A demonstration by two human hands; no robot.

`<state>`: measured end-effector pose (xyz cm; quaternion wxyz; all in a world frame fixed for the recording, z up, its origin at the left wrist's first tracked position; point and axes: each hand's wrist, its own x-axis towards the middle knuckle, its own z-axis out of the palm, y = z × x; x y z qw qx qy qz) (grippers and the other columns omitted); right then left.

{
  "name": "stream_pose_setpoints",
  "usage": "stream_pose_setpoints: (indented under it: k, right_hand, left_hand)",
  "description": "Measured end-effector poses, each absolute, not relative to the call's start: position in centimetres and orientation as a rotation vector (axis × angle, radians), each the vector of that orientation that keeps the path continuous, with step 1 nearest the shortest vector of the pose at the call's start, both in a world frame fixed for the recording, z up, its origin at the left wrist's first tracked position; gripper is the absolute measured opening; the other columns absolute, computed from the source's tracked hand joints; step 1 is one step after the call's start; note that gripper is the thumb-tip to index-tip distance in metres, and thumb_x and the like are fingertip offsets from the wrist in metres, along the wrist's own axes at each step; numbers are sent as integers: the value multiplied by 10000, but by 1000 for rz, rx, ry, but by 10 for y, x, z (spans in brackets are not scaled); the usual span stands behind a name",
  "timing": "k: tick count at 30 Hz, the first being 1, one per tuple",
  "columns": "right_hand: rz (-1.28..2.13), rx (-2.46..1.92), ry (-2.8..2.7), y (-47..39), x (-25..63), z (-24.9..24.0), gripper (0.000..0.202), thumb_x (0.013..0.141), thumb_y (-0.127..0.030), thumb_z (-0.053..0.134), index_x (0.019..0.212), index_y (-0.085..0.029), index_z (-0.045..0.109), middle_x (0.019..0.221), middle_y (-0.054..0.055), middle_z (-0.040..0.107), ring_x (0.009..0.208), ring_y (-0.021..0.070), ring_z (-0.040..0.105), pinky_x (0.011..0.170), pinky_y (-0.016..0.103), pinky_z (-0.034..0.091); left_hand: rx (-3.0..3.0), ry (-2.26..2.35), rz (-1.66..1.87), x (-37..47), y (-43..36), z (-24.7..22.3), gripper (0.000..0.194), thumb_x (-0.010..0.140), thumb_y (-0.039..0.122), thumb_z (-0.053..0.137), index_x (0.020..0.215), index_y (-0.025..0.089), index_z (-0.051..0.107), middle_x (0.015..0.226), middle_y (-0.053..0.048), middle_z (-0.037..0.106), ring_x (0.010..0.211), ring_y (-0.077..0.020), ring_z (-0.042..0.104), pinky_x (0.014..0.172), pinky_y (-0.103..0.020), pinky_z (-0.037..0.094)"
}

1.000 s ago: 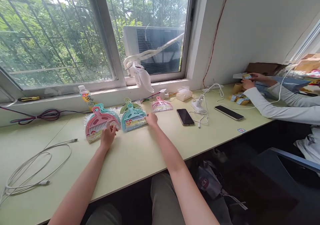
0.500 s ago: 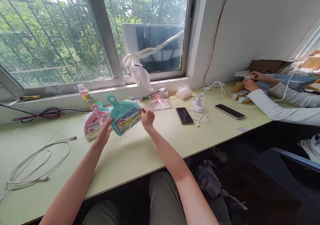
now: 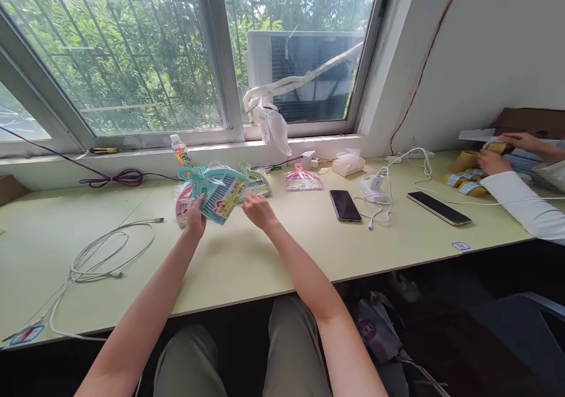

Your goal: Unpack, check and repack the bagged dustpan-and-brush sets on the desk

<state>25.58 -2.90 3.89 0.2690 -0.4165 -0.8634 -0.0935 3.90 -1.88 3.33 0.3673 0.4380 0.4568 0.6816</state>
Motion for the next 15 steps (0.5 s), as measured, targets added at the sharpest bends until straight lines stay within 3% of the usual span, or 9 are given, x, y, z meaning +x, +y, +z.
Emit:
stream_pose_setpoints:
  k: [7, 10, 12, 15]
  right_hand:
    - [261, -1167, -1791, -28, 253, 42, 204, 999, -324, 474, 991, -172, 609, 916, 70, 630, 802, 185, 590, 768, 310, 498]
    - [113, -1081, -1718, -39, 253, 50, 131, 966, -211, 489, 1056, -190, 582, 1047, 103, 596, 966, 227, 575, 863, 363, 503]
    - [-6, -989, -1809, -43, 256, 53, 228, 946, -101, 430, 1081, -202, 583, 1136, 120, 567, 1087, 243, 541, 964, 406, 475]
    - [20, -872, -1988, -39, 260, 48, 292, 918, -37, 389, 971, -202, 623, 1105, 111, 572, 1099, 240, 540, 996, 429, 468]
  left_hand:
    - [1006, 1027, 1825, 42, -28, 41, 439, 889, 365, 571, 1317, 273, 535, 1270, -60, 668, 1129, -242, 668, 811, -336, 613]
    - [1069, 961, 1802, 52, -34, 41, 526, 871, 331, 607, 1379, 282, 482, 1356, -52, 619, 1129, -229, 665, 829, -325, 603]
    - [1058, 938, 1807, 56, -36, 40, 526, 858, 325, 628, 1365, 268, 499, 1340, -58, 628, 1126, -233, 664, 844, -332, 598]
    - [949, 913, 1840, 58, -36, 41, 501, 848, 305, 650, 1331, 242, 533, 1269, -71, 665, 1129, -236, 659, 867, -329, 587]
